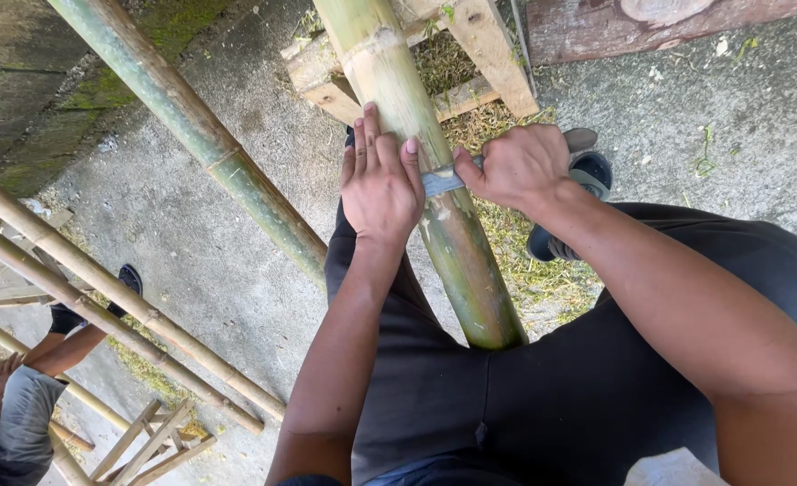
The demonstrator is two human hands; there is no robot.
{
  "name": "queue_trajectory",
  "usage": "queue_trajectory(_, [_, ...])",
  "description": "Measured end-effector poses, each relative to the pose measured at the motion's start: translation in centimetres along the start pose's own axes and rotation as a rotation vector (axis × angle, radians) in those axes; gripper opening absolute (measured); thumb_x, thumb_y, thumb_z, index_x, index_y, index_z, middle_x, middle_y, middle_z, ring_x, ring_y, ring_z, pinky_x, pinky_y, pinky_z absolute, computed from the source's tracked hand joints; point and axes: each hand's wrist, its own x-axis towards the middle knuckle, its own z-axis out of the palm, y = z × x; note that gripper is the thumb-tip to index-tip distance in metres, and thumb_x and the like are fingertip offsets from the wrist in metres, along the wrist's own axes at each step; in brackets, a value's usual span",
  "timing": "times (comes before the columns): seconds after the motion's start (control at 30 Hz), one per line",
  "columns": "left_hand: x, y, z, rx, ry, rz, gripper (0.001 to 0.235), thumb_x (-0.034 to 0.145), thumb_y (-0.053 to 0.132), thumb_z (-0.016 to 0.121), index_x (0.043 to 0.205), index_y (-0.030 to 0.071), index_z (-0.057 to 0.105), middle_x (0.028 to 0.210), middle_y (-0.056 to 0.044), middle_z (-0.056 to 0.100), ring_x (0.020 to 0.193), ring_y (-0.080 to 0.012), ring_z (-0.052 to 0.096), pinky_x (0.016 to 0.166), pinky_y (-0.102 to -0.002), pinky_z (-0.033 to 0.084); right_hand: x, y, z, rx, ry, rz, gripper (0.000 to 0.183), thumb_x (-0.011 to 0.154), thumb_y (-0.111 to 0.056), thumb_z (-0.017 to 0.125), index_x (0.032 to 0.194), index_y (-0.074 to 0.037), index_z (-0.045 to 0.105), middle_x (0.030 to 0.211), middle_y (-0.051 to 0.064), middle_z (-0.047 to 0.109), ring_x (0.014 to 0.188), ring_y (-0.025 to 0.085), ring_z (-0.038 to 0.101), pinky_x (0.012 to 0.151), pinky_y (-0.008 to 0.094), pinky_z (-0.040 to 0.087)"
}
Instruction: The recorder is scraping the outer green layer off a bamboo pole using a knife to prepare the wood.
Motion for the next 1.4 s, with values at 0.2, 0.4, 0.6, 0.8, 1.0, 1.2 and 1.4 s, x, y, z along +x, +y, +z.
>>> queue_trajectory(0.2, [1.6, -1.3, 1.3, -0.042, 0.011, 0.001, 0.056, 0.114, 0.037, 0.033, 0.136, -0.010, 0.056, 0.149, -0.025, 0.053, 0.135, -0.0403, 0.057, 0.110, -0.053, 0.048, 1.8, 0.5, 1.0, 0.007, -0.075, 0.050, 0.072, 0.098, -0.054, 0.057, 0.041, -0.011, 0.056, 0.034, 0.003, 0.040, 0.028, 0.020, 0.038, 0.034, 0.042, 0.034])
queue_trajectory(0.4, [5.8, -3.8, 2.4, 0.028, -0.099, -0.018, 0.051, 0.113, 0.039, 0.027, 0.137, 0.001, 0.052, 0.153, -0.023, 0.052, 0.137, -0.0382, 0.055, 0.113, -0.055, 0.045, 5.4, 0.2, 0.9, -0.010, 0.100, -0.012, 0.073, 0.099, -0.054, 0.059, 0.041, -0.012, 0.053, 0.033, 0.001, 0.034, 0.026, 0.018, 0.035, 0.034, 0.039, 0.031])
queue_trajectory(0.6, [4.0, -3.3, 1.5, 0.019, -0.083, -0.027, 0.063, 0.114, 0.042, 0.024, 0.148, -0.008, 0.042, 0.162, -0.023, 0.038, 0.149, -0.0399, 0.040, 0.122, -0.058, 0.034, 4.1, 0.1, 0.4, 0.044, 0.159, -0.070, 0.070, 0.103, -0.050, 0.060, 0.043, -0.014, 0.053, 0.033, -0.001, 0.033, 0.026, 0.017, 0.034, 0.033, 0.039, 0.029])
queue_trajectory(0.8, [-2.1, 1.9, -0.3, -0.020, -0.140, -0.069, 0.064, 0.112, 0.041, 0.029, 0.153, -0.007, 0.039, 0.164, -0.025, 0.034, 0.152, -0.0418, 0.032, 0.124, -0.059, 0.024, -3.2, 1.4, 0.6, 0.067, 0.109, -0.090, 0.067, 0.099, -0.046, 0.062, 0.043, -0.010, 0.054, 0.035, 0.005, 0.040, 0.029, 0.022, 0.039, 0.036, 0.041, 0.034])
queue_trajectory(1.0, [-3.3, 3.3, 0.1, 0.031, -0.129, -0.094, 0.062, 0.110, 0.040, 0.034, 0.151, -0.006, 0.041, 0.163, -0.023, 0.037, 0.155, -0.0394, 0.030, 0.126, -0.061, 0.013, -5.5, 2.0, 0.7, 0.097, 0.148, -0.090, 0.064, 0.098, -0.046, 0.062, 0.047, -0.008, 0.060, 0.043, 0.011, 0.052, 0.035, 0.029, 0.051, 0.040, 0.043, 0.040])
queue_trajectory(1.2, [-1.7, 2.8, 0.7, 0.046, -0.108, -0.104, 0.066, 0.110, 0.039, 0.034, 0.149, -0.014, 0.041, 0.160, -0.030, 0.036, 0.154, -0.0426, 0.029, 0.127, -0.058, 0.013, -3.7, 2.2, 1.2, 0.087, 0.085, -0.022, 0.066, 0.098, -0.050, 0.060, 0.044, -0.011, 0.059, 0.035, 0.007, 0.045, 0.028, 0.025, 0.043, 0.036, 0.041, 0.035])
queue_trajectory(1.4, [-1.1, 2.6, 0.8, 0.038, -0.168, -0.140, 0.065, 0.110, 0.039, 0.032, 0.148, -0.014, 0.040, 0.160, -0.032, 0.034, 0.153, -0.0446, 0.029, 0.127, -0.055, 0.015, -2.3, 2.5, 1.4, 0.075, -0.036, 0.038, 0.070, 0.097, -0.054, 0.058, 0.041, -0.011, 0.058, 0.033, 0.008, 0.042, 0.028, 0.026, 0.042, 0.035, 0.042, 0.034])
